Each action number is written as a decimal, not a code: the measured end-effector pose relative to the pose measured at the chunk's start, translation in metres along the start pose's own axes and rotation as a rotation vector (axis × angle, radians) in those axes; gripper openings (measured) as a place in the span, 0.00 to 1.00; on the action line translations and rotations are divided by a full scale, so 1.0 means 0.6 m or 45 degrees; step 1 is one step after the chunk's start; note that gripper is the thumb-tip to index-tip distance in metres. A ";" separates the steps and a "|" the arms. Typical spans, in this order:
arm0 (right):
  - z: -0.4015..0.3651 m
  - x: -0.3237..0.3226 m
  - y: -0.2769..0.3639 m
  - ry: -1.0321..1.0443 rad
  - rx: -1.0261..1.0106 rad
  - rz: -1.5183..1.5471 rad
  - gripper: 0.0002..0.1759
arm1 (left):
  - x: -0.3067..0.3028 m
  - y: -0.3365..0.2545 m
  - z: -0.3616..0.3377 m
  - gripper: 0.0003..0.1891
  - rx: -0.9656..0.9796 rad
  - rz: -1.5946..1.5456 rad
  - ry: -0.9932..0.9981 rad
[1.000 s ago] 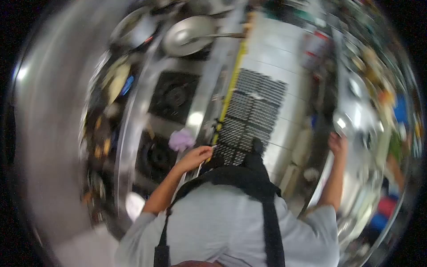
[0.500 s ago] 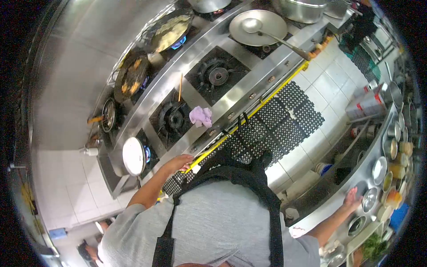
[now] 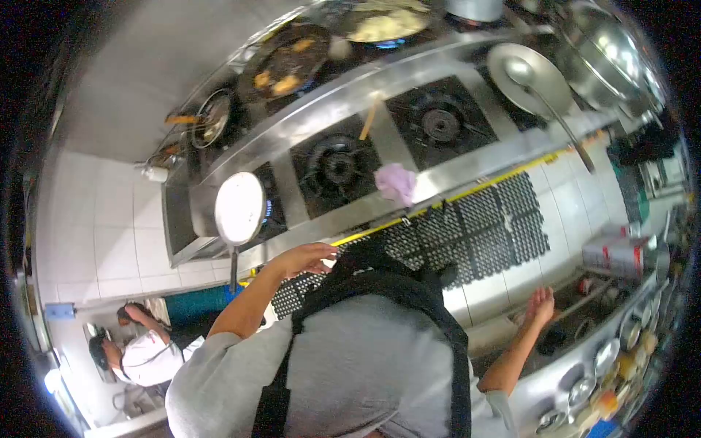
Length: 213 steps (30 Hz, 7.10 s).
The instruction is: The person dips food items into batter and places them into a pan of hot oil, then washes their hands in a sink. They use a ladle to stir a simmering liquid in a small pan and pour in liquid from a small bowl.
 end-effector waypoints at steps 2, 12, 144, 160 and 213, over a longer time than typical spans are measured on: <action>-0.041 0.180 -0.082 0.272 -0.025 -0.262 0.19 | -0.058 -0.032 -0.005 0.26 0.062 0.015 0.040; -0.528 1.063 -0.340 1.158 -1.191 -1.580 0.15 | -0.694 -0.264 -0.162 0.26 0.677 -0.273 -0.695; -1.130 0.753 -0.232 3.275 0.364 -1.072 0.23 | 1.219 0.684 -0.241 0.53 0.821 -3.604 -3.414; -0.991 1.211 -0.082 2.437 -0.210 -1.231 0.03 | 1.243 0.751 -0.085 0.30 0.372 -3.427 -2.735; -0.800 1.518 -0.411 1.795 0.981 -1.244 0.05 | 0.750 0.542 -0.302 0.20 -0.083 -1.883 -2.196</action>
Point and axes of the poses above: each hand's wrist, its own z-axis towards the middle knuckle, its own x-axis out of the palm, y = z × x, the point moved 8 cm from there along z, towards the middle knuckle, and after that the axes turned 1 degree about x, right-handed, at the moved point
